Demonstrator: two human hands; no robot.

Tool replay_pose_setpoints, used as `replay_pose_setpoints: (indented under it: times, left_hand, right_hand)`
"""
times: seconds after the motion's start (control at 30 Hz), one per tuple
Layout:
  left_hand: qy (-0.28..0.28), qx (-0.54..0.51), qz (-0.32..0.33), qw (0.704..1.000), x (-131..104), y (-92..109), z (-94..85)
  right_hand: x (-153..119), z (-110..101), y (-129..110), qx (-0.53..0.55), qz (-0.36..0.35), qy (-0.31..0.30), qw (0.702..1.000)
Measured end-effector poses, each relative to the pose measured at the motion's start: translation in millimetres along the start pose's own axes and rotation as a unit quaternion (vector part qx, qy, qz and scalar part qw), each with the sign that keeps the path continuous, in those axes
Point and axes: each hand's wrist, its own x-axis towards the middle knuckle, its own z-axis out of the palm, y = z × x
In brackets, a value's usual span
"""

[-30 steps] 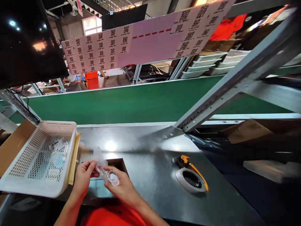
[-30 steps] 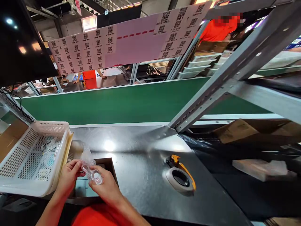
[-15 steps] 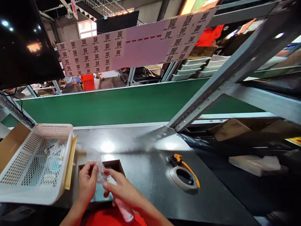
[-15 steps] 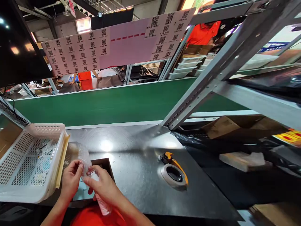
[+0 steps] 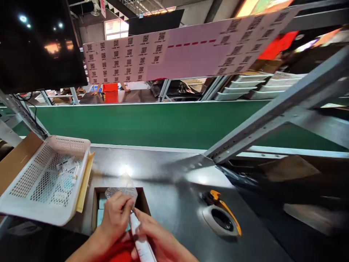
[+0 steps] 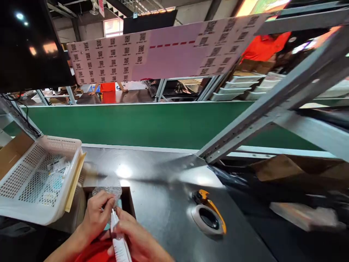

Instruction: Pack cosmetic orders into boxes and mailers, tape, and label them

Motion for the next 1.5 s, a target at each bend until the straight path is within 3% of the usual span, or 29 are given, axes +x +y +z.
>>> replay_pose_setpoints:
  times: [0.2, 0.3, 0.4, 0.5, 0.77, 0.9, 1.0, 1.07, 1.17, 1.27, 1.37, 1.5]
  left_hand:
    - [0.011, 0.038, 0.013, 0.999, -0.5, 0.4, -1.0]
    - [-0.013, 0.106, 0.07, 0.992, -2.3, -5.6, -8.2]
    - [-0.02, 0.156, 0.105, 0.982, -3.2, -13.6, -19.8]
    - [-0.031, 0.164, 0.104, 0.981, -4.6, -19.9, -30.4]
    - [-0.096, 0.068, 0.043, 0.992, -13.8, -23.1, -51.4]
    - [-0.108, 0.011, 0.027, 0.994, -10.4, -18.0, -48.2]
    - [-0.084, 0.005, 0.03, 0.996, -4.1, -13.6, -39.6]
    - [-0.082, 0.02, 0.044, 0.995, -1.7, -11.2, -36.1]
    - [-0.14, 0.018, 0.056, 0.988, -4.3, -9.1, -35.9]
    - [-0.162, -0.027, 0.005, 0.986, -9.9, -10.5, -37.0]
    - [-0.12, -0.08, -0.09, 0.985, -11.0, -14.2, -36.0]
    - [-0.04, -0.203, -0.182, 0.961, -3.5, -13.5, -33.1]
  right_hand:
    - [2.8, -18.4, 25.2, -0.05, 0.02, -0.009, 0.999]
    - [14.6, -22.3, 30.7, -0.085, -0.031, 0.03, 0.995]
    - [25.8, -16.0, 26.1, -0.05, -0.111, 0.063, 0.991]
    - [30.6, -8.6, 18.1, -0.006, -0.14, 0.072, 0.987]
    - [24.5, -15.6, 6.9, 0.04, -0.097, 0.08, 0.991]
    - [18.0, -10.6, -4.5, 0.011, -0.117, 0.052, 0.992]
    - [17.3, -5.5, -6.6, -0.073, -0.072, 0.005, 0.995]
    - [19.4, -3.9, -6.1, -0.137, -0.055, 0.016, 0.989]
    - [21.0, -3.3, -9.1, -0.141, -0.104, 0.057, 0.983]
    - [15.4, -1.9, -19.7, -0.081, -0.101, 0.048, 0.99]
    - [6.3, 0.9, -33.2, -0.05, -0.071, -0.014, 0.996]
    - [5.3, 4.2, -48.1, -0.105, -0.1, -0.08, 0.986]
